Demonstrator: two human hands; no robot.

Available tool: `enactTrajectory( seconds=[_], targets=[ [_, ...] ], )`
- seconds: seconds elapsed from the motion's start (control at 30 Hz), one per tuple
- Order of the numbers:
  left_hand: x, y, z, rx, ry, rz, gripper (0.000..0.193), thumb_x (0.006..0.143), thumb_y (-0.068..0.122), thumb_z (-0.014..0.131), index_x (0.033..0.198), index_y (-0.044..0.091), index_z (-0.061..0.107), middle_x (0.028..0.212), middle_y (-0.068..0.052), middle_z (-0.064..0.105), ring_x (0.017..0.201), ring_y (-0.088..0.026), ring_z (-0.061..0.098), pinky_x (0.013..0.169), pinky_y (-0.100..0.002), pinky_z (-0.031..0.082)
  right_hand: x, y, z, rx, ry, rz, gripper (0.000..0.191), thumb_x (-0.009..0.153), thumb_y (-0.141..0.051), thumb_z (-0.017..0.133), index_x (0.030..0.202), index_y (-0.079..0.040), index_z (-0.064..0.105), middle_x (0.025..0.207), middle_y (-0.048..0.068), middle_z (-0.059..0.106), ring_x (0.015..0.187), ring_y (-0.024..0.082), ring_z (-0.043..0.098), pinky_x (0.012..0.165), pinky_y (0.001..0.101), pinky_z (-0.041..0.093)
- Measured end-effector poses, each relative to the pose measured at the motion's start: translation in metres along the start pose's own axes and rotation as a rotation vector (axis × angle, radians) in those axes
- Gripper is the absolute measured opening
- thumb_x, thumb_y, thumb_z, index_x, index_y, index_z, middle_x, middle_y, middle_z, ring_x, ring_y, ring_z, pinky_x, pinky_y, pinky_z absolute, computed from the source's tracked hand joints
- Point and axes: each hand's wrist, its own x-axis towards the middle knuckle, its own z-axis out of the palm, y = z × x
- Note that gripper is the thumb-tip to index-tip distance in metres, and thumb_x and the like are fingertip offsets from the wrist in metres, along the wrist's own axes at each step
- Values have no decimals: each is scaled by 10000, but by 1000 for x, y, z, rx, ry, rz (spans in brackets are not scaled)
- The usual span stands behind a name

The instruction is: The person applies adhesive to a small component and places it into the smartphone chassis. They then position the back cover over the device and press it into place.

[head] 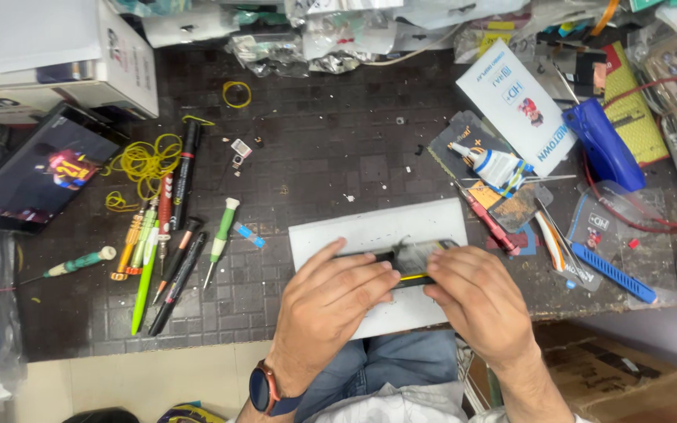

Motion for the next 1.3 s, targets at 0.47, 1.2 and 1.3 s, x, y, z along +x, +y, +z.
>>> enactTrajectory(
  seconds=[0.47,1.2,1.3],
  targets=[
    [-3,7,0,-184,20,-98,261,856,129,809,1112,142,765,1060,7,772,1019,-185,767,849,-322,600,-12,-8,4,158,29,254,339,712,1,828,1040,-53,760,945,36,720,952,210,701,847,327,588],
    [-29,-1,-4,-320,106,-371,317,869,10,755,1182,-4,708,1190,-132,762,1193,-287,729,1023,-372,574,-8,-24,14,159,119,383,287,756,12,823,1033,-32,762,990,53,713,1001,229,674,879,336,549],
    [-40,-5,-3,-344,143,-415,272,898,-28,717,1169,-9,718,1203,-150,761,1209,-293,732,1038,-369,582,-4,-30,12,98,112,352,305,743,-4,816,1042,-42,765,991,57,689,998,228,654,870,335,539]
  ],
)
